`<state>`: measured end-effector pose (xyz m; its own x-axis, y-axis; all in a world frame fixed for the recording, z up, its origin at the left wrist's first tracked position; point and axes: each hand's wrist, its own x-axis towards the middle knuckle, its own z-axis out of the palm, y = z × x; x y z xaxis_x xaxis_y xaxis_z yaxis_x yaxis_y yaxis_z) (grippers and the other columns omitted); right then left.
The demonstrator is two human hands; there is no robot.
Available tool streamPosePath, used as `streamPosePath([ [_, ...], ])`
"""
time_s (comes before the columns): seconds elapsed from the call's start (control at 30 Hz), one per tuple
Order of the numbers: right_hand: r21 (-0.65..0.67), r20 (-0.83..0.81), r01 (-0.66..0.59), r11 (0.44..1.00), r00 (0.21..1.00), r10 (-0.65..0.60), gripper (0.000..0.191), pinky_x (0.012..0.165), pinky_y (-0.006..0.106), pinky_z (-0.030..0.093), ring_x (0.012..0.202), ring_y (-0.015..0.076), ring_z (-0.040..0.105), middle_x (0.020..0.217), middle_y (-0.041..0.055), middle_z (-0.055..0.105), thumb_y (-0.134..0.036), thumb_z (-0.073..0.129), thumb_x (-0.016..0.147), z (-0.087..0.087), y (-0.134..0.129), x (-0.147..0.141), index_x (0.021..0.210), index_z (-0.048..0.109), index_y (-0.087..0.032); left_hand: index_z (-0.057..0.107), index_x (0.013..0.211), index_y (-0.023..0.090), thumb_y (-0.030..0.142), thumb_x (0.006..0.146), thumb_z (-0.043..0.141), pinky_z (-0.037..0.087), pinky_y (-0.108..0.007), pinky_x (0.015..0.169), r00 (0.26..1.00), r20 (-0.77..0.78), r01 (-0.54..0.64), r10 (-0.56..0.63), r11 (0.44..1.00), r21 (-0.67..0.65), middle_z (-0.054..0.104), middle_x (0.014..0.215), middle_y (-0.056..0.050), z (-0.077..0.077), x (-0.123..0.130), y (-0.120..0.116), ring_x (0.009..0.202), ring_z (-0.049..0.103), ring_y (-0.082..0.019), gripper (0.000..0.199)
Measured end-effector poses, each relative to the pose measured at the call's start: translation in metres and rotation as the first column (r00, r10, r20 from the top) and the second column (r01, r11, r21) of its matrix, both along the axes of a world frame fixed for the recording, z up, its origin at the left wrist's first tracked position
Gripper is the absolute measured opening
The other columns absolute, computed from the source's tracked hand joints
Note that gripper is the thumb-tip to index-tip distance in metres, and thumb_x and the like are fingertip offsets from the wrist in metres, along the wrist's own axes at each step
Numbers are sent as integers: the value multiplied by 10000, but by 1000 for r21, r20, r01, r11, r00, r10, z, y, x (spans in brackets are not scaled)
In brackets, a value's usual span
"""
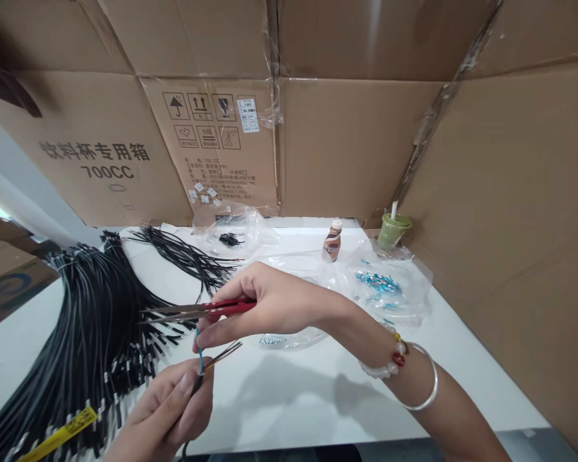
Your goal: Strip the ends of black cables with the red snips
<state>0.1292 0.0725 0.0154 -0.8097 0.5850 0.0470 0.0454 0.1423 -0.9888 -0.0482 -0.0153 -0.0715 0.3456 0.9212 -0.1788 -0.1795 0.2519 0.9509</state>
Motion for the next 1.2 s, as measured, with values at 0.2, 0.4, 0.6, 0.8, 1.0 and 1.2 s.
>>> streamPosePath([
  [0.2, -119, -102, -63, 991, 994, 51, 32, 497, 183, 312, 559, 47, 437, 626, -60, 588, -196, 675, 753, -14, 7, -12, 739, 698, -180, 316, 459, 183, 575, 769, 658, 108, -188, 387, 900, 419, 201, -121, 967, -154, 155, 379, 100, 0, -1, 2, 362, 131, -19, 606],
  [0.4, -211, -211, -93, 973, 976, 48, 40, 445, 166, 275, 512, 32, 366, 648, -64, 598, -214, 673, 772, -24, 4, -26, 751, 687, -183, 209, 397, 201, 384, 859, 610, 17, -167, 254, 643, 728, 373, -238, 928, -26, 127, 291, 101, -4, 1, 9, 234, 62, 3, 638],
  [0.6, -343, -358, -145, 928, 934, 14, 82, 426, 152, 297, 488, 30, 383, 599, -56, 600, -148, 767, 699, -36, 3, -38, 741, 697, -151, 281, 455, 208, 319, 940, 450, 53, -138, 197, 302, 846, 531, -440, 814, 234, 133, 251, 129, -11, 3, 18, 161, -21, 9, 525],
  [0.8, -315, -441, -171, 933, 897, 15, 52, 448, 170, 291, 495, 14, 406, 750, -24, 662, -216, 735, 790, -45, 4, -40, 822, 736, -175, 306, 489, 208, 307, 948, 424, 130, -111, 203, 192, 871, 543, -452, 788, 289, 176, 241, 135, -24, 5, 20, 146, -26, 14, 484],
  [1.0, -334, -471, -185, 924, 882, 6, 61, 459, 190, 280, 486, 19, 401, 728, -31, 641, -239, 719, 807, -52, 1, -43, 823, 739, -183, 309, 472, 221, 278, 946, 400, 80, -129, 194, 91, 887, 537, -453, 772, 340, 141, 221, 131, -29, 10, 21, 119, 17, 5, 487],
  [1.2, -343, -491, -185, 921, 871, -8, 102, 463, 189, 282, 480, 26, 399, 605, -58, 516, -276, 701, 828, -56, -5, -42, 842, 733, -180, 312, 426, 230, 258, 908, 471, 97, -135, 190, 8, 895, 561, -446, 743, 365, 142, 204, 123, -31, 14, 20, 114, 39, -4, 508],
])
